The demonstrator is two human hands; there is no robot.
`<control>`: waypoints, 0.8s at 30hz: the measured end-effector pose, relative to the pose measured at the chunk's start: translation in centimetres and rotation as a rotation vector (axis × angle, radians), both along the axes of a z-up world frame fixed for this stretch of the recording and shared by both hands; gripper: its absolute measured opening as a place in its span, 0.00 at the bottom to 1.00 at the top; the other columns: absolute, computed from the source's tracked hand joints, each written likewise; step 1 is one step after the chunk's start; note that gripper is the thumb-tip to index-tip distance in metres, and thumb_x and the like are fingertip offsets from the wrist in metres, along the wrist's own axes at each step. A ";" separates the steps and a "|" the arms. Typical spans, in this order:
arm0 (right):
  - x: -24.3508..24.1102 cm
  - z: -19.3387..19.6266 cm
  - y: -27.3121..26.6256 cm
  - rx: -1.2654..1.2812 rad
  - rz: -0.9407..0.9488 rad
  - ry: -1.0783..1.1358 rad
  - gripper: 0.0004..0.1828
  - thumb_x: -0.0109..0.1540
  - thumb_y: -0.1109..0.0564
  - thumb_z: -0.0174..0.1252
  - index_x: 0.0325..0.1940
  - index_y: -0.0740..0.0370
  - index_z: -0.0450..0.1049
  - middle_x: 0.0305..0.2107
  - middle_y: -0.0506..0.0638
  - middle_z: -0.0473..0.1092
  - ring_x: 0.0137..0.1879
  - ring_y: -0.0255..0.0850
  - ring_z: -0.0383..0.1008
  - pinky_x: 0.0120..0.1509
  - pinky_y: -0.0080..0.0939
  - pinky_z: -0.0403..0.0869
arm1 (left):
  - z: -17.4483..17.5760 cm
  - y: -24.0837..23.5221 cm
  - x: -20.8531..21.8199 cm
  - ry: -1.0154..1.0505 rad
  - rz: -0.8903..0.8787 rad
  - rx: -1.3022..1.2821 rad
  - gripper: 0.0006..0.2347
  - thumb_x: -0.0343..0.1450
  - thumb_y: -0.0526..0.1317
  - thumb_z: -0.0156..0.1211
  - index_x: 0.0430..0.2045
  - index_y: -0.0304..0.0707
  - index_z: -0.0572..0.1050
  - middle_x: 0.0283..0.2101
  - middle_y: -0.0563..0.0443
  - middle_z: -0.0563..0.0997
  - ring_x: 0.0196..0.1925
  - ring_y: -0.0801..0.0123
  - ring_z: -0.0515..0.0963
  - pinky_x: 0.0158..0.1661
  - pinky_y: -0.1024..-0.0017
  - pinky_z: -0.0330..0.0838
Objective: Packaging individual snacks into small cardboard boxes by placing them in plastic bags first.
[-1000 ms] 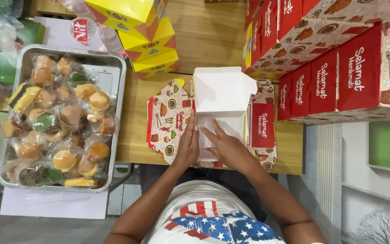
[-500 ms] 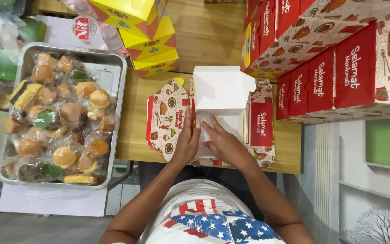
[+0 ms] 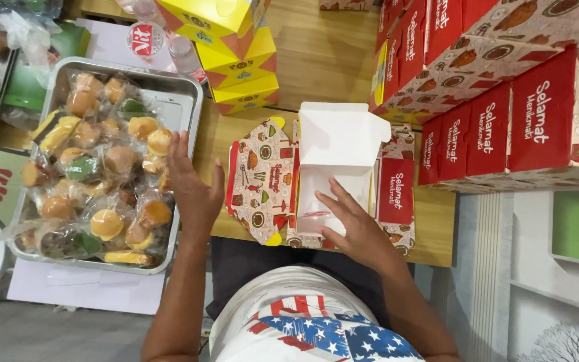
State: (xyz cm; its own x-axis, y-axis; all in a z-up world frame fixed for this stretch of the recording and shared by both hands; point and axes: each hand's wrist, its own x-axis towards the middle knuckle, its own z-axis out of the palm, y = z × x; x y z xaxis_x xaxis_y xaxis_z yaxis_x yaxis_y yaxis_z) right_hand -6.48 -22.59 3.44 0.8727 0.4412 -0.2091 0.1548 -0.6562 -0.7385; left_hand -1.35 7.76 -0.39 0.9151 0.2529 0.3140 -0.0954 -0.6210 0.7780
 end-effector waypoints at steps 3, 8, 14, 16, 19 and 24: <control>-0.5 -1.0 -0.8 0.042 -0.034 -0.119 0.33 0.62 0.53 0.63 0.71 0.52 0.65 0.73 0.64 0.51 0.73 0.62 0.58 0.71 0.58 0.66 | -2.1 1.9 -0.4 -0.072 0.077 0.325 0.33 0.69 0.38 0.68 0.69 0.34 0.59 0.69 0.29 0.59 0.73 0.31 0.55 0.68 0.44 0.55; -0.9 -1.5 -1.4 0.065 -0.045 -0.216 0.28 0.62 0.53 0.63 0.67 0.52 0.70 0.70 0.62 0.56 0.71 0.60 0.62 0.71 0.58 0.66 | -3.2 6.3 -0.2 -0.139 0.193 0.551 0.25 0.67 0.37 0.69 0.59 0.26 0.72 0.58 0.26 0.70 0.62 0.29 0.70 0.59 0.46 0.67; -1.7 -1.0 -1.7 0.116 -0.071 -0.289 0.25 0.62 0.53 0.63 0.64 0.51 0.73 0.68 0.58 0.61 0.70 0.56 0.64 0.71 0.53 0.66 | -4.8 14.5 0.8 -0.105 0.425 0.828 0.22 0.61 0.42 0.73 0.50 0.42 0.80 0.56 0.40 0.74 0.61 0.44 0.72 0.57 0.50 0.67; -2.2 -0.4 -1.8 0.102 -0.091 -0.224 0.25 0.62 0.53 0.61 0.65 0.49 0.71 0.69 0.56 0.59 0.73 0.54 0.62 0.57 0.51 0.76 | -2.4 15.1 0.9 0.127 0.429 0.718 0.22 0.65 0.42 0.66 0.55 0.39 0.75 0.63 0.30 0.66 0.66 0.36 0.60 0.60 0.42 0.53; -2.2 -0.6 -2.5 0.079 -0.093 -0.214 0.25 0.64 0.53 0.58 0.66 0.50 0.69 0.70 0.53 0.59 0.75 0.50 0.61 0.56 0.50 0.78 | 0.2 16.1 1.7 0.469 0.450 0.560 0.26 0.71 0.46 0.61 0.63 0.34 0.66 0.68 0.21 0.58 0.71 0.30 0.49 0.60 0.33 0.49; -2.3 -1.0 -3.3 0.051 -0.148 -0.204 0.23 0.64 0.51 0.58 0.64 0.51 0.72 0.69 0.50 0.63 0.72 0.48 0.66 0.69 0.52 0.70 | 0.1 16.4 2.7 0.663 0.416 0.623 0.30 0.71 0.50 0.62 0.67 0.35 0.64 0.65 0.25 0.64 0.63 0.36 0.65 0.50 0.39 0.69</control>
